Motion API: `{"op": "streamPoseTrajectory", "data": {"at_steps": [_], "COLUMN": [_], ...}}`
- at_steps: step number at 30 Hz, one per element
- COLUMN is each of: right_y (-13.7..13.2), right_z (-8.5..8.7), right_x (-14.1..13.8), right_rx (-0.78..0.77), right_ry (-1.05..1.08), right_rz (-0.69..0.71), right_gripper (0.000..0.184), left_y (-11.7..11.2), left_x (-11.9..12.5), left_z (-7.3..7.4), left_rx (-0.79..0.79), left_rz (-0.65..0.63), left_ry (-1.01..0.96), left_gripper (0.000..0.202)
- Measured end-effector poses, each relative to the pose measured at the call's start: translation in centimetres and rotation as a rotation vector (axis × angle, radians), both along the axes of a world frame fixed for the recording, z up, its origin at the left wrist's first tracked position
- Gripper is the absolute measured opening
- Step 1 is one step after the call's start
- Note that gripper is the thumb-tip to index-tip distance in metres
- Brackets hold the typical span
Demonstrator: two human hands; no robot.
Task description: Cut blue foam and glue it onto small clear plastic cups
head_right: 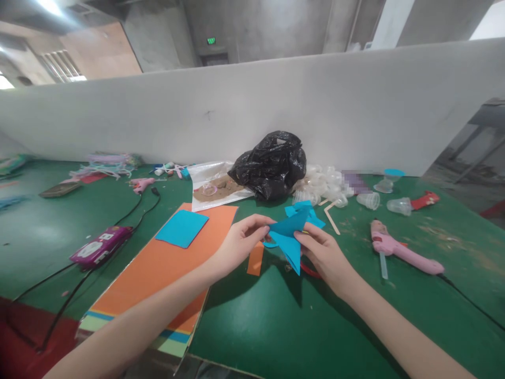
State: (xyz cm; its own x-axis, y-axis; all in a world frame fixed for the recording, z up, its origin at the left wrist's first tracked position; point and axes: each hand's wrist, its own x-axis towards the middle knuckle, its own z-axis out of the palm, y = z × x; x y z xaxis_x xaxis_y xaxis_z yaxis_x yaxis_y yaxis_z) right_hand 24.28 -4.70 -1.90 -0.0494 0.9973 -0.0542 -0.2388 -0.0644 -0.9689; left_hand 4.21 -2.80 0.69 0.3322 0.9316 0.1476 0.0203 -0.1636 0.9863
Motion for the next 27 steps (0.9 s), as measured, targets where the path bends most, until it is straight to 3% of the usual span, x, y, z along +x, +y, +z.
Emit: {"op": "streamPoseTrajectory", "data": {"at_steps": [5, 11, 19, 22, 27], "right_y": [-0.3, -0.8, 0.1, 0.2, 0.2], "right_z": [0.7, 1.6, -0.1, -0.1, 0.0], "right_x": [-0.1, 0.5, 0.3, -0.1, 0.0], "right_rx": [-0.027, 0.018, -0.019, 0.028, 0.112], "right_ry": [0.089, 0.044, -0.094, -0.176, -0.328], "right_rz": [-0.041, 0.014, -0.013, 0.007, 0.021], "right_gripper": [0.034, 0.03, 0.046, 0.059, 0.061], "left_y": [-0.1, -0.4, 0.0, -0.3, -0.7], "left_x": [0.0, 0.0, 0.0, 0.0, -0.2], "left_z": [-0.1, -0.3, -0.8, -0.4, 0.5], "left_rx": [0.013, 0.054, 0.189, 0.247, 0.236], "left_rz": [-0.028, -0.003, 0.031, 0.045, 0.058], "left_ry": [-0.052, -0.04, 0.106, 0.175, 0.287], "left_gripper": [0.018, 0.018, 0.018, 0.019, 0.025]}}
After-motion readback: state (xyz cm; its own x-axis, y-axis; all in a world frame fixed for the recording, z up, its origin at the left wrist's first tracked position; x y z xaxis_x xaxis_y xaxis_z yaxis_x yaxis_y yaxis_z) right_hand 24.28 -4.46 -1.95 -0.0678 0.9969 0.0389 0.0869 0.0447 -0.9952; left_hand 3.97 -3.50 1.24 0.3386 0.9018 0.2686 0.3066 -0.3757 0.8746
